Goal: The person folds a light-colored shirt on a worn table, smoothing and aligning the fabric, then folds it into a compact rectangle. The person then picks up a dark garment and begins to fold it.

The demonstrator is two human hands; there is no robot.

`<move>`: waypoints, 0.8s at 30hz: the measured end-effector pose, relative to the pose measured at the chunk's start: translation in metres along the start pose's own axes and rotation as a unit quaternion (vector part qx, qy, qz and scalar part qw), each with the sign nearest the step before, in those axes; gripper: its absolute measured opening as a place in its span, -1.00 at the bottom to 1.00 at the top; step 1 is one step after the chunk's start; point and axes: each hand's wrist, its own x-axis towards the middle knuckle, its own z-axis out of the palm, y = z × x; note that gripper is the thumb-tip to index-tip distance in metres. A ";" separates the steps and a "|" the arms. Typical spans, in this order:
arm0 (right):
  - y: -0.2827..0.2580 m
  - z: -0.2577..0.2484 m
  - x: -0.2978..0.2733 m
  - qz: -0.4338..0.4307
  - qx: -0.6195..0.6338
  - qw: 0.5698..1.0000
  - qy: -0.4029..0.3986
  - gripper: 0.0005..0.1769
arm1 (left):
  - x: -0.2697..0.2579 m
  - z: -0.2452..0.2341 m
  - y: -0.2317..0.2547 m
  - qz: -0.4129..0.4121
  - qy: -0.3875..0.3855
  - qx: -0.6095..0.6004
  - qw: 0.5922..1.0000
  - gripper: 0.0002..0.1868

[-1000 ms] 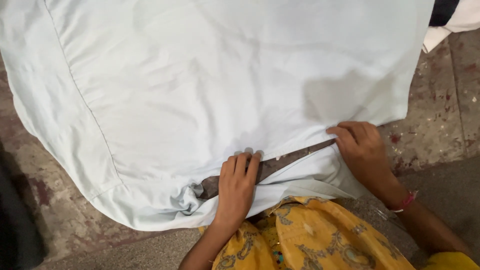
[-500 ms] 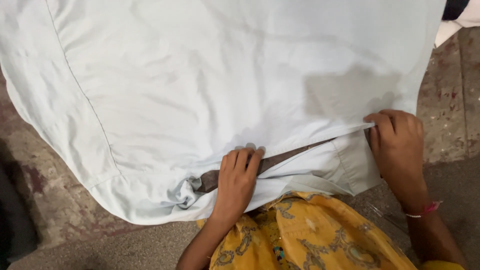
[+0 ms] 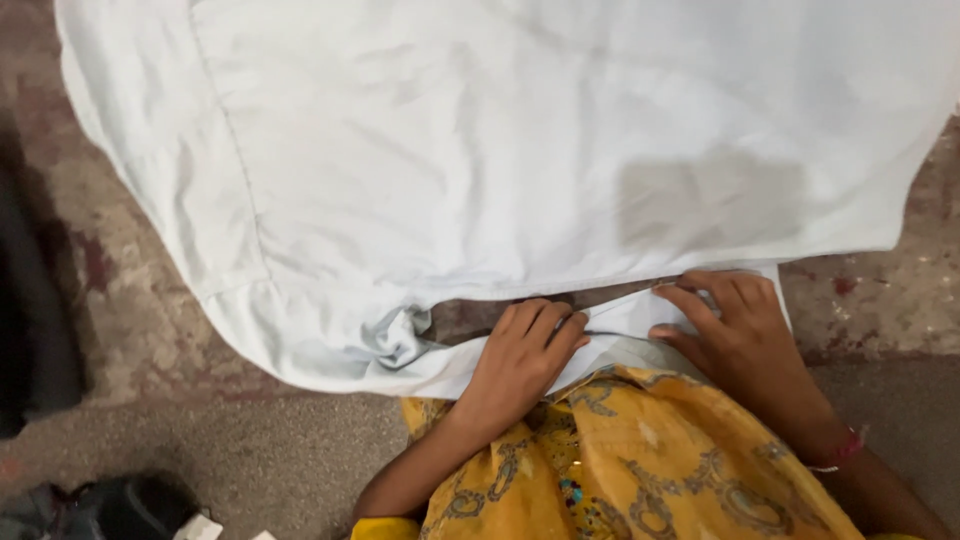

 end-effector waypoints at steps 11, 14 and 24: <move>-0.016 0.014 -0.013 -0.119 0.028 0.991 -0.051 -0.35 | -0.056 -0.010 -0.009 -0.002 0.024 0.080 0.996 -0.43; -0.009 0.010 -0.010 -0.110 0.051 0.988 -0.094 -0.49 | -0.056 -0.006 -0.008 0.003 0.022 0.066 0.998 -0.38; 0.001 -0.030 0.007 -0.017 0.018 0.989 -0.146 -0.49 | -0.060 -0.017 -0.014 0.006 0.023 0.112 0.993 -0.41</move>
